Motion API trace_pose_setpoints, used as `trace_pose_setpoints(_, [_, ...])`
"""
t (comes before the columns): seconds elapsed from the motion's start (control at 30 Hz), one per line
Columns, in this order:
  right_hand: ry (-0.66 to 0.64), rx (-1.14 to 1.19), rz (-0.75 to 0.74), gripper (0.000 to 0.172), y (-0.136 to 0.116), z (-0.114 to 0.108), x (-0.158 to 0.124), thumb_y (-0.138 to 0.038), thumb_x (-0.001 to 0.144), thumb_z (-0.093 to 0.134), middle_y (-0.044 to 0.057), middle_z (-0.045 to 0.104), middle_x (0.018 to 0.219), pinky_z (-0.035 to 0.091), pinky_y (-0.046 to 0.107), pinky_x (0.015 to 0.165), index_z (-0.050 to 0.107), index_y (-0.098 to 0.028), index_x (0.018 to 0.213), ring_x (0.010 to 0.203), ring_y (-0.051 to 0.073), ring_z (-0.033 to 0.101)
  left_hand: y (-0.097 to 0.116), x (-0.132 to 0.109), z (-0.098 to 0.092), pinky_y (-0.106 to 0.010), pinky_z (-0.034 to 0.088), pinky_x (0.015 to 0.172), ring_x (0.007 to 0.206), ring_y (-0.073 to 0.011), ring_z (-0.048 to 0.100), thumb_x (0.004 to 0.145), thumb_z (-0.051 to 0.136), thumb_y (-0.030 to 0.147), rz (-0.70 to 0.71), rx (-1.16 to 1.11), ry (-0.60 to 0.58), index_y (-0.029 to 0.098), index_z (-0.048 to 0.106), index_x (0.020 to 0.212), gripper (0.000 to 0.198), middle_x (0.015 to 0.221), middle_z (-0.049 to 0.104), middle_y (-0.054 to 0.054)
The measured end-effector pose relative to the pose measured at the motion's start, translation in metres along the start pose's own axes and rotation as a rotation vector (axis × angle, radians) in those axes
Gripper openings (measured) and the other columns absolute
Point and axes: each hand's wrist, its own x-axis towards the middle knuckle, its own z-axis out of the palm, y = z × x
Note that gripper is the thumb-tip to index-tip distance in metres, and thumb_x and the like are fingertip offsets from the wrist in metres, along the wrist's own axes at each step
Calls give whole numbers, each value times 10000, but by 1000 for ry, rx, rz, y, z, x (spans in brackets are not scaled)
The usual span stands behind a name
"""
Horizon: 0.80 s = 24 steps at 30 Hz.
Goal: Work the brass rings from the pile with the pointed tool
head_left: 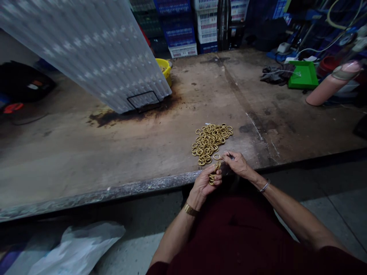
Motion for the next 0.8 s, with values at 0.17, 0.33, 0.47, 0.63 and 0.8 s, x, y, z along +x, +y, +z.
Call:
trace_pose_setpoints(0.17, [-143,-328,-270,163,-3,-4,-15,-216,830,482,45,669,818,416,230,678,629,-167,880,715,135,585,1,-1,1,-92,250,357,412,-18,389,755,637,132,26,13,-8,143,480,749,157,593,467,30])
trace_pose_setpoints(0.33, [-226,-581,-287,251,-4,1,-24,-63,715,472,63,682,843,406,236,668,624,-168,884,743,159,600,-1,-2,2,-101,235,351,397,-29,391,745,659,137,47,48,-7,145,488,754,171,555,455,39])
trace_pose_setpoints(0.47, [-223,-627,-290,282,-7,3,-23,-48,694,445,56,664,812,387,236,647,614,-166,886,726,157,580,-1,-1,0,-99,237,356,397,-30,396,747,656,138,61,46,-11,148,485,756,172,552,461,39])
trace_pose_setpoints(0.63, [-189,-641,-239,277,-8,2,-22,-53,689,426,64,666,826,379,235,647,599,-160,877,722,154,570,0,-1,0,-96,238,363,407,-23,398,713,681,139,54,54,-54,147,479,761,208,575,474,35])
trace_pose_setpoints(0.8, [-203,-642,-200,313,-7,2,-21,-58,690,429,65,680,872,383,234,670,612,-166,919,761,156,587,-1,-1,1,-98,230,368,409,-21,397,669,732,182,68,92,-63,154,467,761,282,572,480,39])
